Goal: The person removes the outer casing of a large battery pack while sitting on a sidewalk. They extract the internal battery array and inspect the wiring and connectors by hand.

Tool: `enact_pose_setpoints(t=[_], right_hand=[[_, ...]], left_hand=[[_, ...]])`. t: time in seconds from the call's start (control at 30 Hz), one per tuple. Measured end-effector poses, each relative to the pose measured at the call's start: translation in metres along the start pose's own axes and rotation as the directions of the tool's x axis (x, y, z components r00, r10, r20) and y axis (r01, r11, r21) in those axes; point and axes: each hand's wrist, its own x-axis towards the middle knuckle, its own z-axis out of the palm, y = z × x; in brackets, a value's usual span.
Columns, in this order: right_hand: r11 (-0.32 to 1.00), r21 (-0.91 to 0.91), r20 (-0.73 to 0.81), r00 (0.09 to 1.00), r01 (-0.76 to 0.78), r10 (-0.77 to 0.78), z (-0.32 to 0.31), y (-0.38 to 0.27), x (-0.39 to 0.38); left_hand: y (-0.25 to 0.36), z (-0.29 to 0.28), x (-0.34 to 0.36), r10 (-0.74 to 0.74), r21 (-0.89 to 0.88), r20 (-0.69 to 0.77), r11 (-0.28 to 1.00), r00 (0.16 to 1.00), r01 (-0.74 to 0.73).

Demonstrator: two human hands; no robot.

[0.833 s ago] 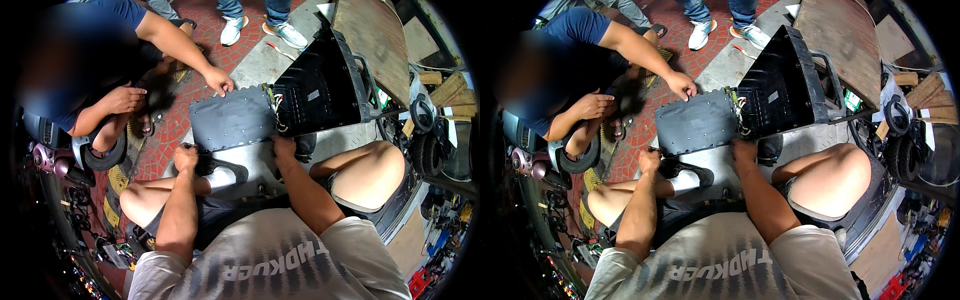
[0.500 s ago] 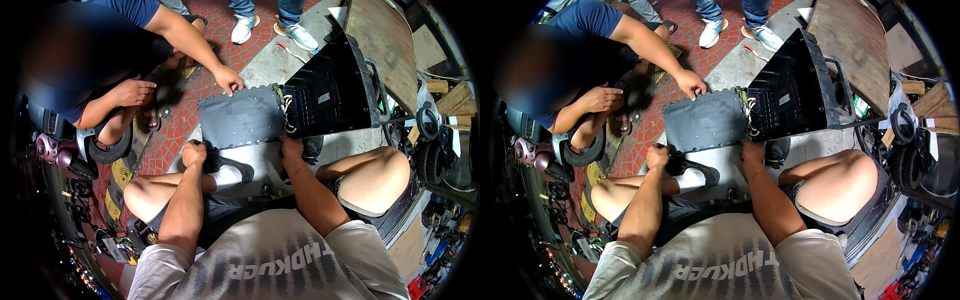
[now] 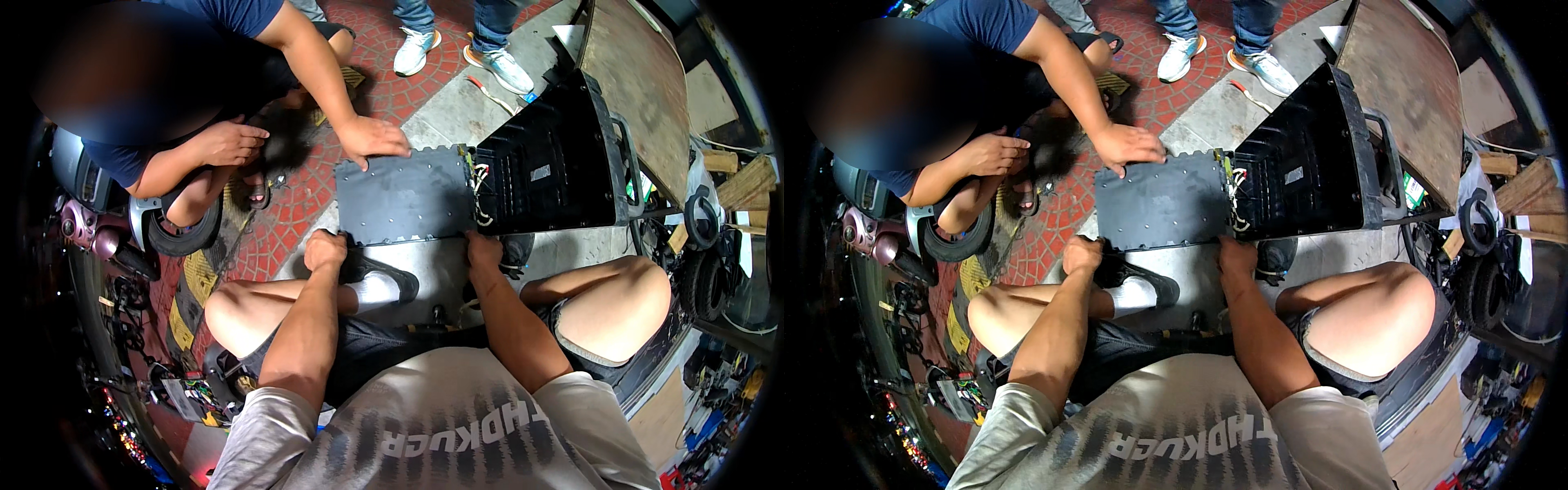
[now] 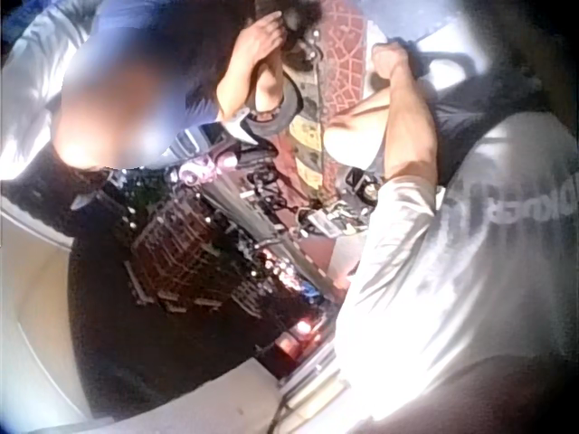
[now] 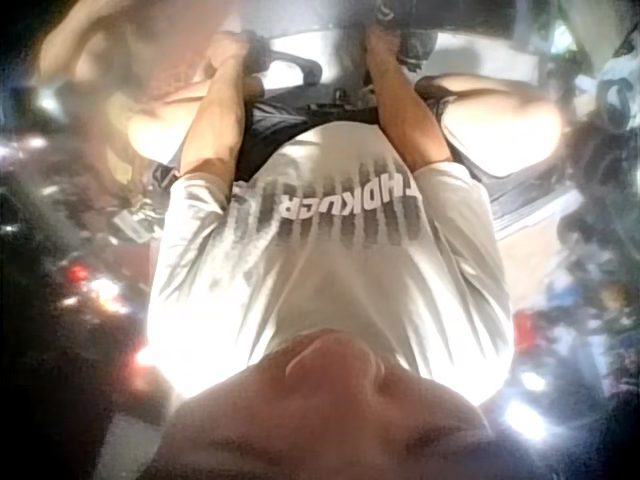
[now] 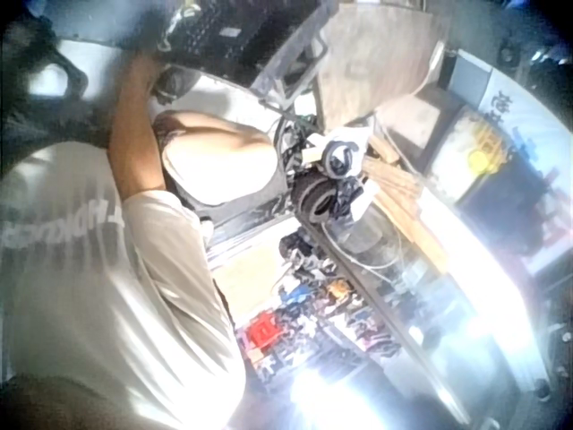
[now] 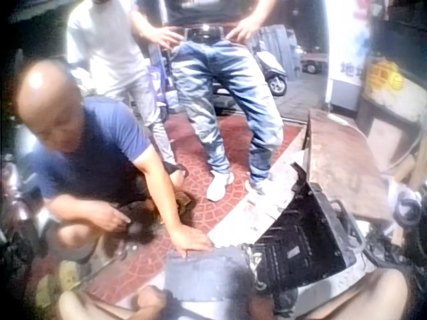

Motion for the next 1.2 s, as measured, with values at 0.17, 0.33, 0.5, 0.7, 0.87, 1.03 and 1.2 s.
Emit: enact_pose_setpoints(t=[0.17, 0.33, 0.5, 0.7, 0.87, 1.03, 1.2], right_hand=[[0.973, -0.21, 0.047, 0.995, 0.099, -0.091, -0.002, 0.025, 0.016], [0.983, -0.158, 0.432, 0.888, -0.097, 0.157, 0.007, -0.024, -0.028], [0.911, 0.096, 0.65, 0.718, -0.401, 0.248, 0.036, -0.055, -0.012], [0.848, 0.006, 0.643, 0.652, -0.53, 0.403, 0.049, -0.058, 0.023], [0.884, 0.076, 0.609, 0.724, -0.461, 0.325, 0.076, -0.069, 0.058], [0.854, 0.145, 0.608, 0.726, -0.5, 0.322, 0.106, -0.108, 0.082], [0.975, 0.018, 0.337, 0.92, -0.219, 0.201, 0.133, -0.123, 0.091]], left_hand=[[0.004, -0.005, -0.008, 0.021, 0.031, -0.054, 0.999, 0.998, -0.02], [0.023, 0.005, -0.01, 0.394, -0.417, -0.085, 0.82, 0.915, -0.392], [0.051, 0.016, 0.009, 0.45, -0.85, 0.514, 0.386, 0.73, 0.36], [0.058, 0.035, 0.009, 0.436, -0.856, 0.503, 0.367, 0.746, 0.363], [0.111, 0.031, -0.009, 0.569, -0.851, 0.524, 0.375, 0.634, 0.367], [0.147, 0.036, 0.035, 0.363, -0.755, 0.655, 0.299, 0.663, 0.583], [0.166, 0.04, 0.043, 0.301, -0.787, 0.612, 0.325, 0.731, 0.525]])
